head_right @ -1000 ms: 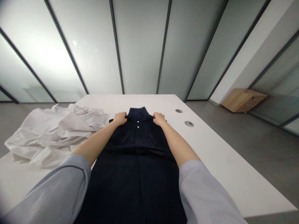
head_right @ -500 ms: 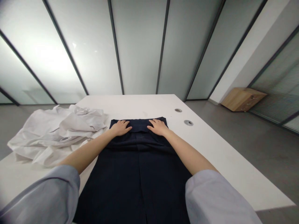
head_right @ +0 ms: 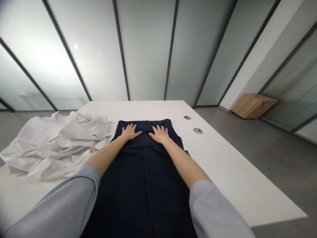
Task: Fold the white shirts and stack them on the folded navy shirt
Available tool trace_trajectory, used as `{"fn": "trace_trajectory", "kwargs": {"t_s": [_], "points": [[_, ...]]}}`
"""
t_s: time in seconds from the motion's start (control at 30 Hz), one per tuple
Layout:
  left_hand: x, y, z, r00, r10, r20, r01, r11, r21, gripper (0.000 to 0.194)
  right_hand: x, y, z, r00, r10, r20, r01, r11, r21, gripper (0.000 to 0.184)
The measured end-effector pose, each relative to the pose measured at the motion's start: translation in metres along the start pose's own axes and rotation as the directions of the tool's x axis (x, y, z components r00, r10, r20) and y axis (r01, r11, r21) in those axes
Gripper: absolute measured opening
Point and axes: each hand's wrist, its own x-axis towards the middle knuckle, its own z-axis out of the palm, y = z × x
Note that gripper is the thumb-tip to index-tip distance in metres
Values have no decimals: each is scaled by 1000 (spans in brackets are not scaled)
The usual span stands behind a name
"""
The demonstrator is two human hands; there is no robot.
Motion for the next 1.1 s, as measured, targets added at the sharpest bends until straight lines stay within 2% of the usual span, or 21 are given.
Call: {"fn": "trace_trajectory", "kwargs": {"t_s": [0.13,0.2,0.3,0.4,0.5,0.63,0.73,0.83,0.93,1.0,1.1], "points": [[1,1,-7,976,-5,-216,16,999,50,75,10,-8,8,992,91,91,-95,995,44,78],[-5,9,-11,964,10,-266,7,998,62,63,19,-7,12,989,118,92,-122,992,38,78],[-18,23,-12,973,-2,-230,11,999,35,61,34,-4,14,989,134,60,-136,990,25,77],[-29,33,-5,997,-48,-61,49,999,3,77,45,1,12,992,120,28,-121,993,18,74],[-30,33,5,994,-88,67,89,996,-17,88,48,4,10,995,99,-32,-98,995,11,71],[-14,25,11,994,-104,38,105,994,-27,93,35,3,9,992,71,-103,-72,997,-12,71],[1,18,8,996,-87,6,87,996,-31,91,20,-2,14,994,76,-82,-77,997,-13,75],[3,16,3,993,-14,-118,15,1000,4,83,9,-7,20,994,107,-33,-107,994,19,80],[-10,21,-1,969,77,-236,-69,997,38,70,10,-10,25,990,142,6,-143,989,38,83],[-23,25,-2,976,75,-204,-70,997,31,69,18,-10,24,989,150,18,-151,988,44,82],[-34,26,-1,998,7,-58,-7,1000,9,78,34,-6,19,991,132,20,-132,990,46,80]]}}
